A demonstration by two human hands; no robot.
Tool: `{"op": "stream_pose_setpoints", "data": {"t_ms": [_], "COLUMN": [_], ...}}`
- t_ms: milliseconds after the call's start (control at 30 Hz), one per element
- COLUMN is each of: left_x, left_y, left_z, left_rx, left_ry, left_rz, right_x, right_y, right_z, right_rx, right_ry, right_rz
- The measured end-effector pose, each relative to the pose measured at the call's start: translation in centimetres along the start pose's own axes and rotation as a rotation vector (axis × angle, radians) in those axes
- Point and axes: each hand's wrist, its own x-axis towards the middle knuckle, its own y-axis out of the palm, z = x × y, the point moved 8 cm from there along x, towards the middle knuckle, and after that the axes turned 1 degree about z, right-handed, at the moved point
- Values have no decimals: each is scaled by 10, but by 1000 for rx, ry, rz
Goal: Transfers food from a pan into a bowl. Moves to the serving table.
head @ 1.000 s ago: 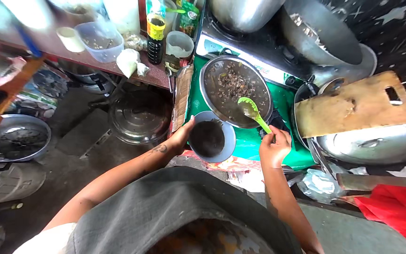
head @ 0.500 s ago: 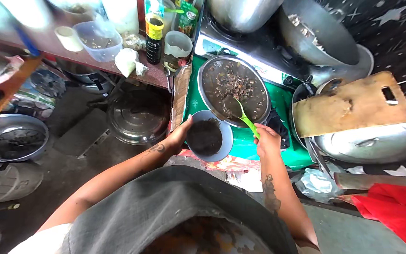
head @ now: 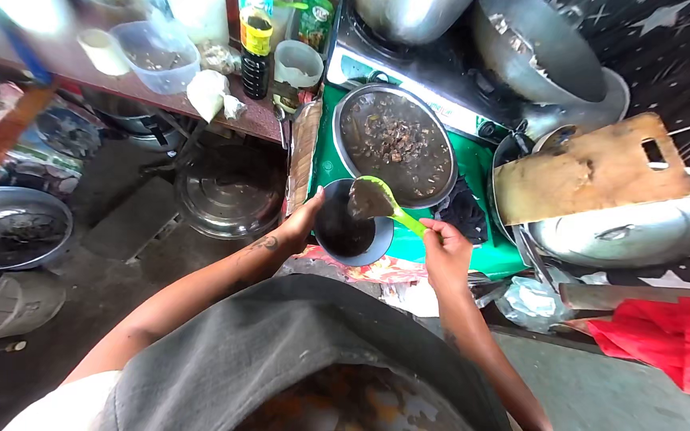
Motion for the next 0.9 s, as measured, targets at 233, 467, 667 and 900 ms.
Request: {"op": "stream_pose_setpoints", "data": {"t_ms": [233, 467, 667, 900], "left_x": [1, 1, 1, 3], "left_y": [0, 1, 1, 0], "left_z": [2, 2, 2, 3], "left_rx": [0, 10, 22, 6], "left_ry": [5, 19, 26, 29], "left_rz": [3, 13, -4, -13], "right_x": [-9, 31, 40, 43], "right_y": [-15, -26, -8, 4], "right_z": [30, -15, -22, -49], "right_rx": [-320, -456, -356, 230], "right_ry": [-634, -320, 32, 590], "right_rz": [-303, -366, -169, -149]}}
